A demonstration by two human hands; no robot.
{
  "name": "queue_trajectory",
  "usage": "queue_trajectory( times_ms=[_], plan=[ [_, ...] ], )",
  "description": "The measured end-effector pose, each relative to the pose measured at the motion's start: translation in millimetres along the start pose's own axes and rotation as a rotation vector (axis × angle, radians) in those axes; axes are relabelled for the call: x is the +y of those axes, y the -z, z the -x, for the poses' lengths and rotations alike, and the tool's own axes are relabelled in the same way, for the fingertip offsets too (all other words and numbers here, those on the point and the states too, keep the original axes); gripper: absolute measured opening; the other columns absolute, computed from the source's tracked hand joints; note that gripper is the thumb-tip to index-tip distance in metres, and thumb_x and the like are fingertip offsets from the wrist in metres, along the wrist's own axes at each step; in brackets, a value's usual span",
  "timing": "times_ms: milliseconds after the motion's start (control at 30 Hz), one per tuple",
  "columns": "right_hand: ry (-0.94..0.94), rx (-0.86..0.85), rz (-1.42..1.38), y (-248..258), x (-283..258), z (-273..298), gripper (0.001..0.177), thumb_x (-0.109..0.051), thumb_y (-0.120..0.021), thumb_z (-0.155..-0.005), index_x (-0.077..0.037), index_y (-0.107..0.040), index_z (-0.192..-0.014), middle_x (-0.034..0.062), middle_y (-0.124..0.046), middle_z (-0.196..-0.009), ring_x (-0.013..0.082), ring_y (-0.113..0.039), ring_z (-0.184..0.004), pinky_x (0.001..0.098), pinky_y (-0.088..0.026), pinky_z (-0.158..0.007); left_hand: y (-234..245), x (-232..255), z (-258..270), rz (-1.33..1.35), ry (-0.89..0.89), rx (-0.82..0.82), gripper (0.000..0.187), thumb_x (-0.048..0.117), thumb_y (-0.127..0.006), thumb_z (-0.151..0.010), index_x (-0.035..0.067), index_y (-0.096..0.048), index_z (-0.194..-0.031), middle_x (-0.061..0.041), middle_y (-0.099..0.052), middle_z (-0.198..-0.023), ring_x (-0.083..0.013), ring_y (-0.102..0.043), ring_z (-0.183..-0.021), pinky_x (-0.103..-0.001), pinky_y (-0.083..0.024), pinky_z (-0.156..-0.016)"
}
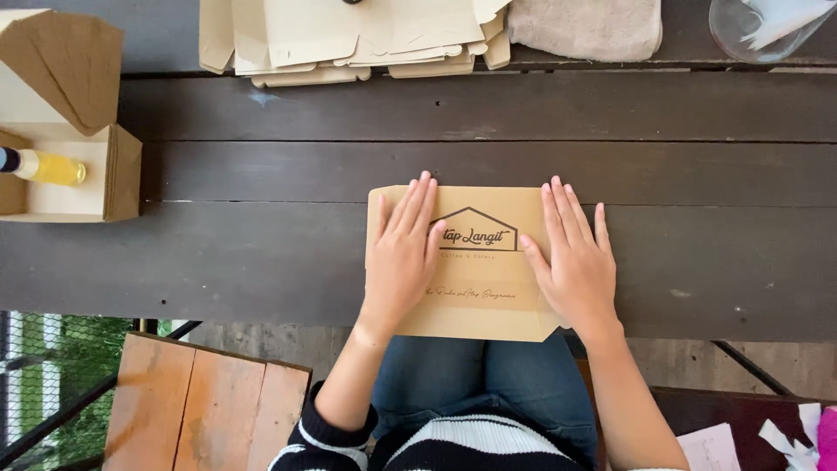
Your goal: The person folds a flat cardboard box into its three-dimensional form. They fold the side flaps, tuck the top flap into a slot, and press the box flat to secure the shape.
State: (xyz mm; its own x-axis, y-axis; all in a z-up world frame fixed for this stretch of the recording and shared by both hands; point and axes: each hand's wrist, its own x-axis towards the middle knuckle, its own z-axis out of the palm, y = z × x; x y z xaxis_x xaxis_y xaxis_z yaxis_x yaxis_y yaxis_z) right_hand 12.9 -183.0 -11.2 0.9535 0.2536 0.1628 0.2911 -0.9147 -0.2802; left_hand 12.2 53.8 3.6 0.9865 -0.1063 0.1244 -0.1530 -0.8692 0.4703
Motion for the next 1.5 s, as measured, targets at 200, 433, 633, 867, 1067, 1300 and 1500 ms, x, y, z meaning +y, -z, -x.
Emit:
queue_trajectory(
  times_ms=[200, 433, 633, 867, 1067, 1300, 1500],
  plan=[
    [0.026, 0.022, 0.03, 1.8, -0.5, -0.9, 0.063, -0.038, -0.052, -0.104, -0.009, -0.04, -0.159, 0.0104, -0.039, -0.165, 0.0257, -0.036, -0.15, 0.0542, -0.019, -0.123, -7.2, -28.6, 6.4, -0.098, 0.026, 0.107, 0.049, 0.031, -0.044, -0.109, 0.015, -0.044, -0.154, -0.001, -0.043, -0.161, -0.0167, -0.039, -0.148, -0.048, -0.011, -0.126],
    [0.031, 0.021, 0.021, 1.1, 0.3, 0.6, 0.063, -0.039, -0.052, -0.103, -0.011, -0.04, -0.159, 0.0095, -0.038, -0.165, 0.0255, -0.036, -0.15, 0.0549, -0.019, -0.123, -9.8, -20.3, 15.2, -0.201, 0.027, 0.148, 0.051, 0.033, -0.048, -0.108, 0.013, -0.044, -0.155, -0.004, -0.042, -0.161, -0.018, -0.037, -0.149, -0.049, -0.011, -0.125],
    [0.02, 0.004, 0.033, 0.3, 1.0, -0.3, 0.065, -0.039, -0.051, -0.103, -0.012, -0.037, -0.16, 0.0082, -0.035, -0.166, 0.0239, -0.033, -0.152, 0.0539, -0.016, -0.124, -17.0, 7.1, 14.0, -0.255, 0.006, 0.147, 0.055, 0.037, -0.048, -0.106, 0.012, -0.043, -0.155, -0.008, -0.041, -0.161, -0.0257, -0.033, -0.151, -0.05, -0.014, -0.125],
    [0.008, -0.027, 0.014, 2.2, -0.6, 0.3, 0.064, -0.04, -0.049, -0.104, -0.013, -0.035, -0.16, 0.0092, -0.034, -0.166, 0.0248, -0.031, -0.152, 0.054, -0.014, -0.124, -48.7, 40.8, 13.6, -0.179, -0.078, 0.129, 0.066, 0.051, -0.041, -0.104, 0.009, -0.041, -0.155, -0.01, -0.038, -0.163, -0.0273, -0.032, -0.152, -0.05, -0.017, -0.126],
    [0.034, -0.008, 0.027, -1.9, 3.6, 1.6, 0.065, -0.04, -0.049, -0.103, -0.013, -0.034, -0.161, 0.0096, -0.033, -0.166, 0.0252, -0.031, -0.152, 0.0544, -0.015, -0.124, -75.9, 64.1, 12.2, -0.166, -0.165, 0.138, 0.065, 0.05, -0.034, -0.105, 0.009, -0.04, -0.155, -0.009, -0.04, -0.162, -0.0267, -0.035, -0.151, -0.05, -0.021, -0.125],
    [0.051, -0.018, 0.01, -5.8, 8.3, 4.7, 0.068, -0.032, -0.052, -0.097, -0.011, -0.034, -0.16, 0.0083, -0.031, -0.168, 0.0224, -0.027, -0.154, 0.0504, -0.008, -0.127, -84.5, 88.4, 0.3, -0.086, -0.248, 0.195, 0.07, 0.054, -0.034, -0.104, 0.004, -0.048, -0.15, -0.012, -0.047, -0.157, -0.0265, -0.041, -0.148, -0.05, -0.026, -0.124],
    [0.033, -0.023, -0.017, -2.5, 6.8, 4.4, 0.069, -0.031, -0.054, -0.096, -0.008, -0.035, -0.159, 0.0098, -0.03, -0.168, 0.0235, -0.027, -0.154, 0.0479, -0.01, -0.127, -84.3, 97.5, -0.9, -0.117, -0.229, 0.211, 0.072, 0.056, -0.033, -0.103, 0.002, -0.05, -0.148, -0.013, -0.049, -0.155, -0.0259, -0.044, -0.145, -0.048, -0.028, -0.123]
  ],
)
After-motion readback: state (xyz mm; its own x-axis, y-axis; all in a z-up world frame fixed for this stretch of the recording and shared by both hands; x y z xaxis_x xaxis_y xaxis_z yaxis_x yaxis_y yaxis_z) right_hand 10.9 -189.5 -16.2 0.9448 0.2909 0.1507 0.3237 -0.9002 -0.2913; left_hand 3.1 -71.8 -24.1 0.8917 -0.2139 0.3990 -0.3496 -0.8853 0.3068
